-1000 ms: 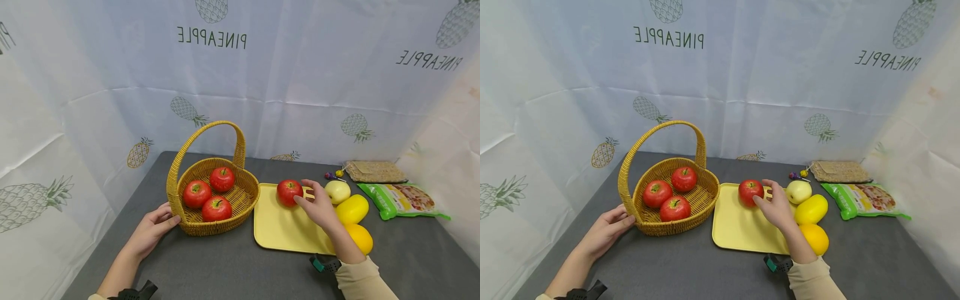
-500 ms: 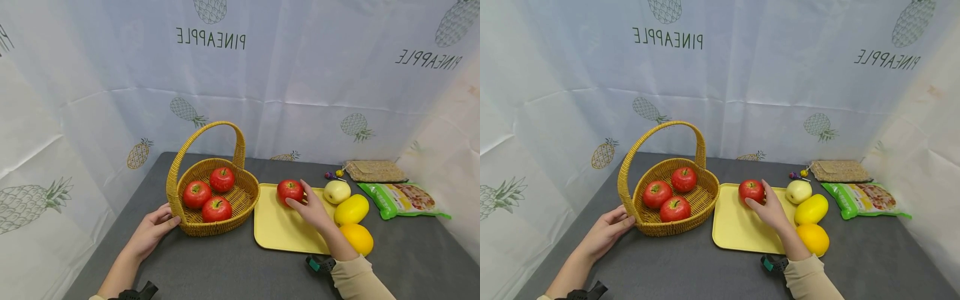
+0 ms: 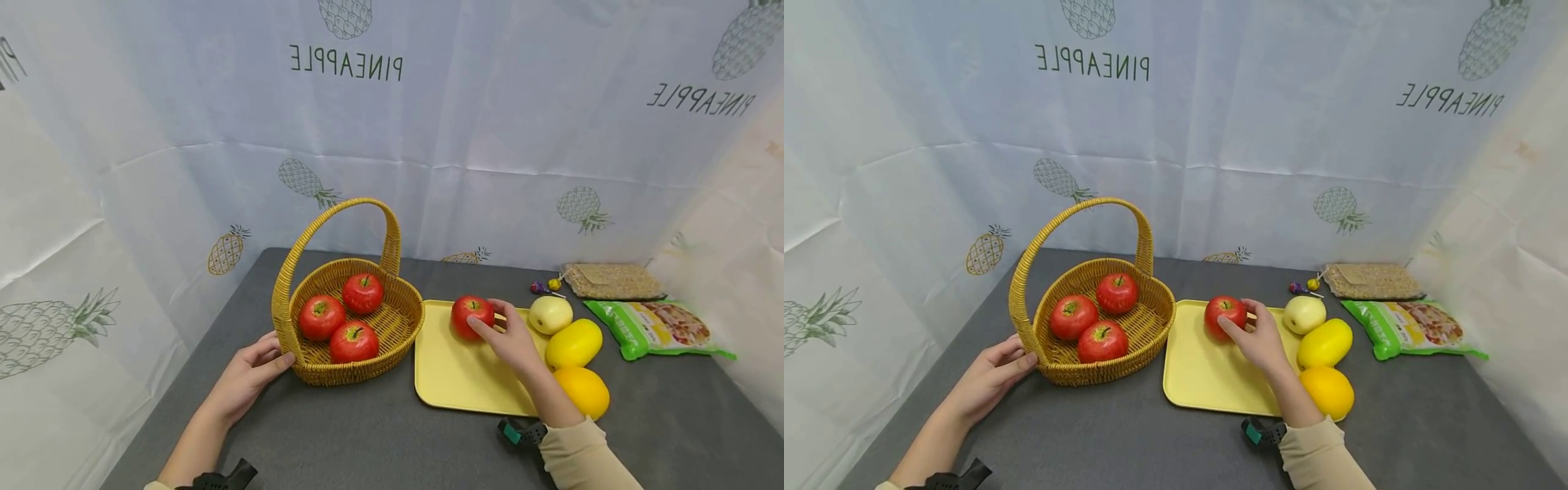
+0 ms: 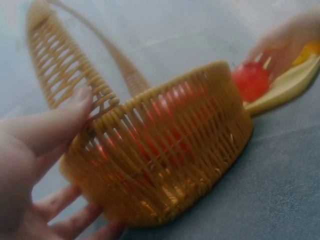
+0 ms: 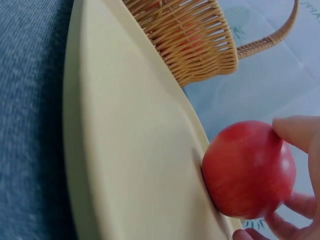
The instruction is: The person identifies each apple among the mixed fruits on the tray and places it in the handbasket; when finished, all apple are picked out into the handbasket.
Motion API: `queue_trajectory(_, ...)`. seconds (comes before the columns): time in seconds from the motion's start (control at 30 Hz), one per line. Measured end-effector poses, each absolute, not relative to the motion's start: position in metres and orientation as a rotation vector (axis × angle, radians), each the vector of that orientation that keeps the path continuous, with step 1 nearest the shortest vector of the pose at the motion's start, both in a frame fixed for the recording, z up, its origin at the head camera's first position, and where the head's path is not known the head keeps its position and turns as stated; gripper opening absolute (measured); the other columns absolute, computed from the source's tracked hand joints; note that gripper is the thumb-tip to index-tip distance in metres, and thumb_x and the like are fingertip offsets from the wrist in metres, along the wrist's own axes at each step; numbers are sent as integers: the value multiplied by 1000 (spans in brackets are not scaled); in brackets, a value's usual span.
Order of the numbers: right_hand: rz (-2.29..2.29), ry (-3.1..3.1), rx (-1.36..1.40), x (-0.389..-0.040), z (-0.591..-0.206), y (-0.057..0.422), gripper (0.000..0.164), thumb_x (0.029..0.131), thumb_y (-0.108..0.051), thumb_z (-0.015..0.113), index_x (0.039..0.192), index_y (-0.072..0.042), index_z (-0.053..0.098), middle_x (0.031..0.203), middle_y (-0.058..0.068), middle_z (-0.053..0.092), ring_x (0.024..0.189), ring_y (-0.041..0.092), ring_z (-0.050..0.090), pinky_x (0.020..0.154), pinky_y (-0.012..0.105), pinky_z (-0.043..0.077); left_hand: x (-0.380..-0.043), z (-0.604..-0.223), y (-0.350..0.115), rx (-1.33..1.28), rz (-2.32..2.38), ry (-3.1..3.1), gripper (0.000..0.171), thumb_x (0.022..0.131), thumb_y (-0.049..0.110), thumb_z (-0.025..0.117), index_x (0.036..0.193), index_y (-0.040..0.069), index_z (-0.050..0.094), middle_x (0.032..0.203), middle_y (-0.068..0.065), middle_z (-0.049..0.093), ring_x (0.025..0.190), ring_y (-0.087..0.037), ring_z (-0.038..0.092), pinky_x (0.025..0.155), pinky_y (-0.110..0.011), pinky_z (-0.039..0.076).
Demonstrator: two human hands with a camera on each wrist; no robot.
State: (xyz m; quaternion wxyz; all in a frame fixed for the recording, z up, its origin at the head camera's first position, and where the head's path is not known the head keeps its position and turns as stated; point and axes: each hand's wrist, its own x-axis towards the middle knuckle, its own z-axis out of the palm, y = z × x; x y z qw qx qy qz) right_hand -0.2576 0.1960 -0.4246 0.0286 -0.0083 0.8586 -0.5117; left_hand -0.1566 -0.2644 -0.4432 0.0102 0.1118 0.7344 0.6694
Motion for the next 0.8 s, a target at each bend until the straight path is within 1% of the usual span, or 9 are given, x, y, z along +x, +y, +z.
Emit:
queue_trajectory(0.13,-1627,2605,30,-256,-424,194,94,87,-57,78,151,-4,33,154,19,38,145,41,34,114,56,35,-156,-443,-265,354,2092,2288,37,102,8,64,128,-17,56,155,-26,32,134,0,42,99,-22,47)
queue_trajectory(0.33,-1675,2566,22,-256,-424,190,91,86,-49,83,147,-2,34,151,19,40,140,40,42,111,54,39,-157,-444,-265,365,2099,2282,37,102,7,63,129,-17,56,154,-27,32,134,-1,42,99,-22,47)
queue_trajectory(0.43,-1646,2571,-2,-255,-424,189,92,85,-49,83,150,-4,36,151,19,41,138,40,43,109,55,41,-157,-444,-265,360,2096,2279,37,102,8,64,129,-17,56,156,-26,32,135,-1,41,99,-22,47)
queue_trajectory(0.53,-1594,2567,-41,-254,-422,188,93,85,-51,83,154,-8,37,152,18,43,137,39,44,107,55,41,-158,-445,-266,355,2093,2282,38,102,8,64,130,-16,56,156,-25,33,136,-1,40,100,-22,47)
queue_trajectory(0.67,-1524,2543,-100,-252,-421,188,91,86,-51,81,156,-12,39,148,19,50,132,36,48,106,54,43,-158,-445,-266,353,2091,2282,39,102,8,63,132,-15,56,156,-24,34,136,-1,39,100,-22,46)
queue_trajectory(0.8,-1481,2528,-142,-251,-420,188,88,87,-51,80,156,-13,41,143,19,54,127,34,52,102,50,46,-159,-446,-267,351,2094,2272,39,103,8,63,133,-15,55,156,-25,33,137,0,37,100,-22,46)
